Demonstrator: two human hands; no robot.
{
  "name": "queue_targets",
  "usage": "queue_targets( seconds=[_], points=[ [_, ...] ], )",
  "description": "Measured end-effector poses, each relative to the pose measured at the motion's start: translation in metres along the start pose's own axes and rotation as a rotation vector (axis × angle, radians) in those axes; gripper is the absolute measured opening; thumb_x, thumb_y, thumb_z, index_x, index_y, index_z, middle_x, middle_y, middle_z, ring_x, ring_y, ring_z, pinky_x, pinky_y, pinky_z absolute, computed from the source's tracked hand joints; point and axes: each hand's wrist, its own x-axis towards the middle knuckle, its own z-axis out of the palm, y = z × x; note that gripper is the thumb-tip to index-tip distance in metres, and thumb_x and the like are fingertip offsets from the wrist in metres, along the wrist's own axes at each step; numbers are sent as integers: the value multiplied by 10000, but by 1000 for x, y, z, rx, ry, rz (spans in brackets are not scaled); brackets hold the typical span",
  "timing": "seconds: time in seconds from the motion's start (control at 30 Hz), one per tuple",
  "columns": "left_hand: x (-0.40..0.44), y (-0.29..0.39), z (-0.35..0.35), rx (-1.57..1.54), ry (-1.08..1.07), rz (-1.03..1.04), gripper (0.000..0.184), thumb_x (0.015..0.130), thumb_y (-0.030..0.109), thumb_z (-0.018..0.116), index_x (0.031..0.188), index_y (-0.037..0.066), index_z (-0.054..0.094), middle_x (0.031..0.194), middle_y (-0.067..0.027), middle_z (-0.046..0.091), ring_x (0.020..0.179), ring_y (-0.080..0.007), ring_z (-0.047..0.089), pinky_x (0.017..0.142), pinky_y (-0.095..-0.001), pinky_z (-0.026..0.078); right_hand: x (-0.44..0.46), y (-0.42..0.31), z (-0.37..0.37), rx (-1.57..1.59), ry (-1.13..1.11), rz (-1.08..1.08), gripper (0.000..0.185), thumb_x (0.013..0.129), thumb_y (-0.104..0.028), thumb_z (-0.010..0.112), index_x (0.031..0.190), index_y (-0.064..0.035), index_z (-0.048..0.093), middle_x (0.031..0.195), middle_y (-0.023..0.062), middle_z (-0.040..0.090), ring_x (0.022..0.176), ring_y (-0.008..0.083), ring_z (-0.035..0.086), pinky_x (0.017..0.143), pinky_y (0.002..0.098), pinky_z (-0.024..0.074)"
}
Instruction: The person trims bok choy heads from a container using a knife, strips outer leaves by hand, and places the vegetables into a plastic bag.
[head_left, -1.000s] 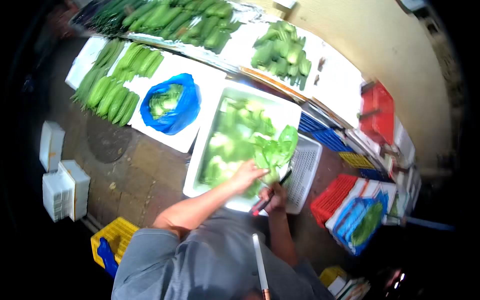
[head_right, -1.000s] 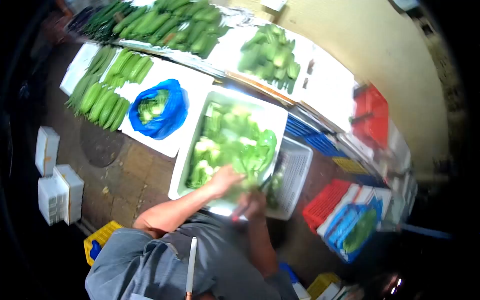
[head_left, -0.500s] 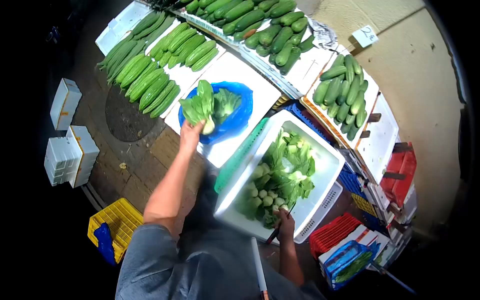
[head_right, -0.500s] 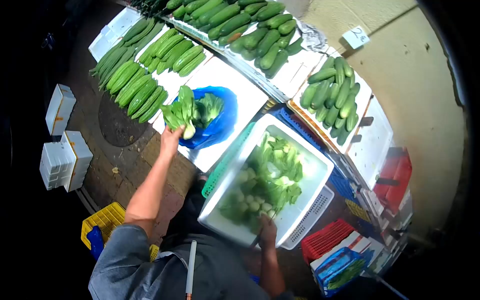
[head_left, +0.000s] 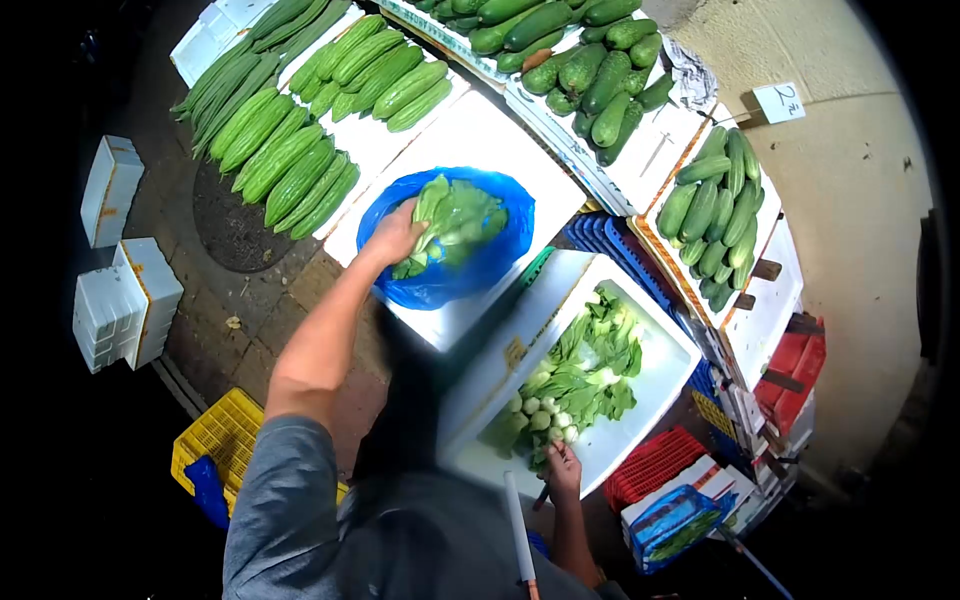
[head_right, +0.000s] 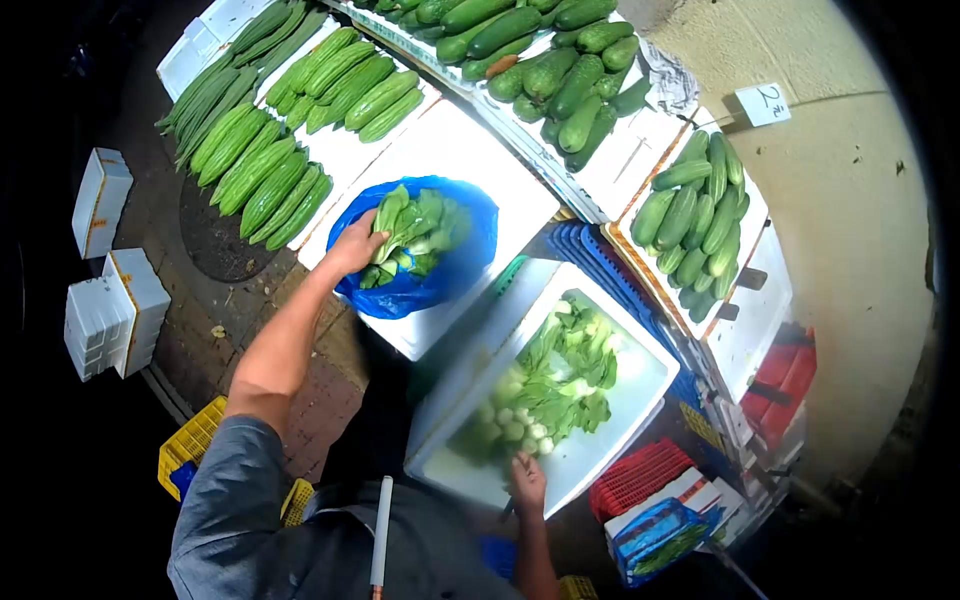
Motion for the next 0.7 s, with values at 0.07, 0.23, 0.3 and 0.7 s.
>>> queue_targets(
  seconds=[0.07, 0.23, 0.3, 0.7],
  points=[
    [20, -8, 2, 157, -61, 50, 503, 928, 244, 633, 1355, 33, 473, 1200, -287, 630, 1136, -458, 591, 968, -478, 464, 4, 6, 5, -35, 33, 54, 332, 965, -250, 632, 1224, -47, 592, 1026, 41, 672, 668, 93, 587, 501, 254, 520],
    [56, -24, 15, 327, -345, 82, 462, 920, 283, 632, 1316, 60, 548, 1177, -235, 665, 1112, -409, 618, 955, -464, 480, -1, 2, 14, -187, -44, 128, 412, 959, -243, 611, 1283, 9, 571, 984, 80, 692, 537, 97, 539, 500, 273, 526],
    [67, -29, 20, 427, -593, 43, 422, 915, 285, 626, 1271, 59, 613, 1191, -201, 673, 1115, -388, 625, 952, -448, 487, -2, 5, 17, -224, -34, 191, 427, 954, -241, 619, 1289, 18, 565, 1011, 90, 697, 537, 105, 540, 515, 279, 530],
    [89, -82, 124, 714, -703, 16, 257, 811, 122, 674, 1047, 52, 748, 1153, -208, 686, 1078, -360, 660, 906, -460, 533, 5, 36, 8, -432, -86, 214, 514, 932, -269, 652, 1329, 39, 544, 1051, 93, 704, 650, 131, 590, 566, 285, 531]
  ],
)
